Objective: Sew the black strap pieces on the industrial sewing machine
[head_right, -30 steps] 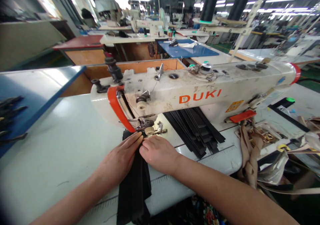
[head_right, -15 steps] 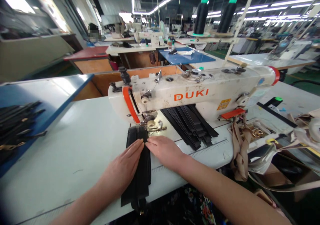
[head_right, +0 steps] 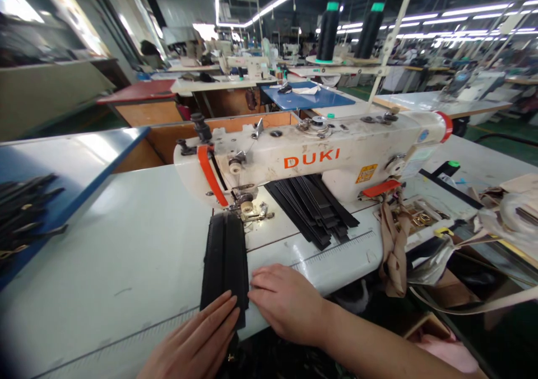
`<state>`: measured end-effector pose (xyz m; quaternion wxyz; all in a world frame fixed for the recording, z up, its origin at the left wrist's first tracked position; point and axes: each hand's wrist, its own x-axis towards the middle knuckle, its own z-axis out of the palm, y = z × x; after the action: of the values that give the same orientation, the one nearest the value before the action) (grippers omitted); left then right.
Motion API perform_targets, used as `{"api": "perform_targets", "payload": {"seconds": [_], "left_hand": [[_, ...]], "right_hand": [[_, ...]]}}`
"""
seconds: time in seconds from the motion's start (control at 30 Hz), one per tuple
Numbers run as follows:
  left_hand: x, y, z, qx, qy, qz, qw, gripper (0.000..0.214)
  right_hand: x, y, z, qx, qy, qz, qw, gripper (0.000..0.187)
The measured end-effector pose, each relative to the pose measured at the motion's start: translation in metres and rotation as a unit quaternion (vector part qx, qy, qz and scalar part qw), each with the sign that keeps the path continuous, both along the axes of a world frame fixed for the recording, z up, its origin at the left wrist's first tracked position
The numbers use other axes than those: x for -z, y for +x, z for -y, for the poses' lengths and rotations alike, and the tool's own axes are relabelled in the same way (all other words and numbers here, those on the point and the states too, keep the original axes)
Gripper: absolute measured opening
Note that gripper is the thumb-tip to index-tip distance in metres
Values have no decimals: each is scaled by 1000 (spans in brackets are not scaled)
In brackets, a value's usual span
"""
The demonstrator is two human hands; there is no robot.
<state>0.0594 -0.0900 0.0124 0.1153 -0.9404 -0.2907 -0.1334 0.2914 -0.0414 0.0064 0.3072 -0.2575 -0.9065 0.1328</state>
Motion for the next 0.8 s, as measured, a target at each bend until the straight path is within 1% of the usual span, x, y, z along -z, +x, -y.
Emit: {"api": "perform_targets", "payload": {"seconds": [0.13,0.43,0.63,0.8], "left_hand": [[6,-1,-1,16,11,33,999,38],[-2,4,-3,5,3,47,999,35],[1,3,-2,0,-7,53,999,33],[3,3,-1,-1,1,55,999,35]], "right_hand": [[-1,3,4,-19,-1,-5,1000,23],[-4,4,1,-46,5,-14,999,23],[-3,4,2,-49,1,-10,999,23],[-3,4,1,-46,2,-15,999,22]]}}
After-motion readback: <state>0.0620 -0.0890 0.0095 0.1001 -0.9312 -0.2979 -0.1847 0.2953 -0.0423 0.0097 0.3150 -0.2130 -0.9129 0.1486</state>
